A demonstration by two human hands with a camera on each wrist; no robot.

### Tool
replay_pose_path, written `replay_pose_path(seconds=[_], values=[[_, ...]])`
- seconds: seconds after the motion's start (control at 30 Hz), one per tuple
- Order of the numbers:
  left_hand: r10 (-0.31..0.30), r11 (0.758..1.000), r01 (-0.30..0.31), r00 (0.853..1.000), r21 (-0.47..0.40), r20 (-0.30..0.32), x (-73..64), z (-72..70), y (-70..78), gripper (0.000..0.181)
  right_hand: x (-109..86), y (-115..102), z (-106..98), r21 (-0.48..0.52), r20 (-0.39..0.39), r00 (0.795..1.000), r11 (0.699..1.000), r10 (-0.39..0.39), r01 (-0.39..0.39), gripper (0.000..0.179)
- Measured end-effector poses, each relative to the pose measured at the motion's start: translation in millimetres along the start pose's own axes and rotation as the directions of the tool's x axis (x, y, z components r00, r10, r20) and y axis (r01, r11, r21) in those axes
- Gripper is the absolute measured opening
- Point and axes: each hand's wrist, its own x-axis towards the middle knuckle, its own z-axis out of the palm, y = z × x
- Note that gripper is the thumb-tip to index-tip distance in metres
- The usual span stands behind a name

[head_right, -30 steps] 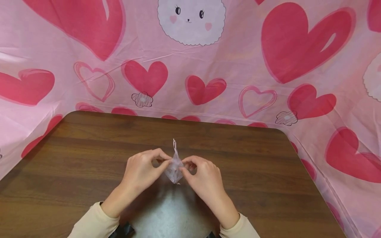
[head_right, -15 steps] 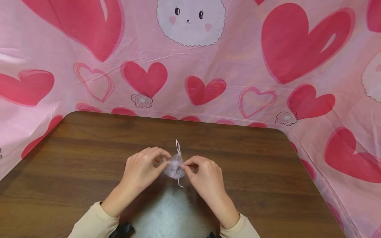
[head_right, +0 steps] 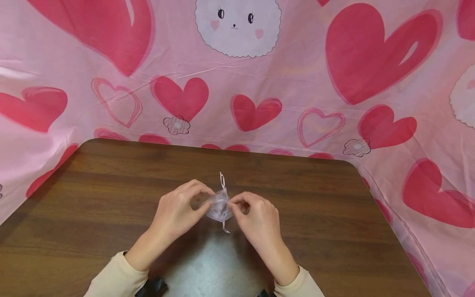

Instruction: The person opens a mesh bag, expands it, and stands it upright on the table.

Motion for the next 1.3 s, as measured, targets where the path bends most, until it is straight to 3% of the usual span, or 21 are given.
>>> replay_pose_path(seconds=[0.17, 0.47, 0.73, 0.93, 1.1, 1.3], values=[[0.050, 0.998, -0.049, 0.998, -0.043, 0.033, -0.4, -1.6, 4.6, 0.027, -0.7, 1, 0, -0.037, -0.044, 0.998, 0.999, -0.034, 0.032, 0.018], [0.077, 0.996, -0.075, 0.996, 0.038, -0.043, -1.3, -1.0, 6.0, 0.013, -1.0, -1, 2, -0.011, -0.063, 0.991, 0.993, -0.118, 0.118, 0.021], [-0.023, 0.999, 0.027, 0.994, 0.040, -0.107, -1.2, -2.4, 6.6, 0.014, -3.5, -5, 2, -0.021, 0.048, 0.997, 0.998, -0.053, 0.054, 0.021], [-0.058, 0.998, 0.061, 0.990, 0.021, -0.127, -0.6, -4.5, 7.7, 0.012, -6.9, -8, 4, -0.041, 0.109, 0.994, 0.999, -0.006, 0.011, 0.025], [-0.052, 0.998, 0.054, 0.988, 0.014, -0.143, -0.6, -4.1, 8.3, 0.012, -7.5, -8, 5, -0.044, 0.093, 0.996, 0.999, 0.013, -0.008, 0.020], [-0.057, 0.998, 0.060, 0.987, 0.013, -0.150, -1.1, -3.0, 7.4, 0.011, -6.0, -4, 4, -0.062, 0.008, 1.000, 0.998, -0.021, 0.021, 0.013]])
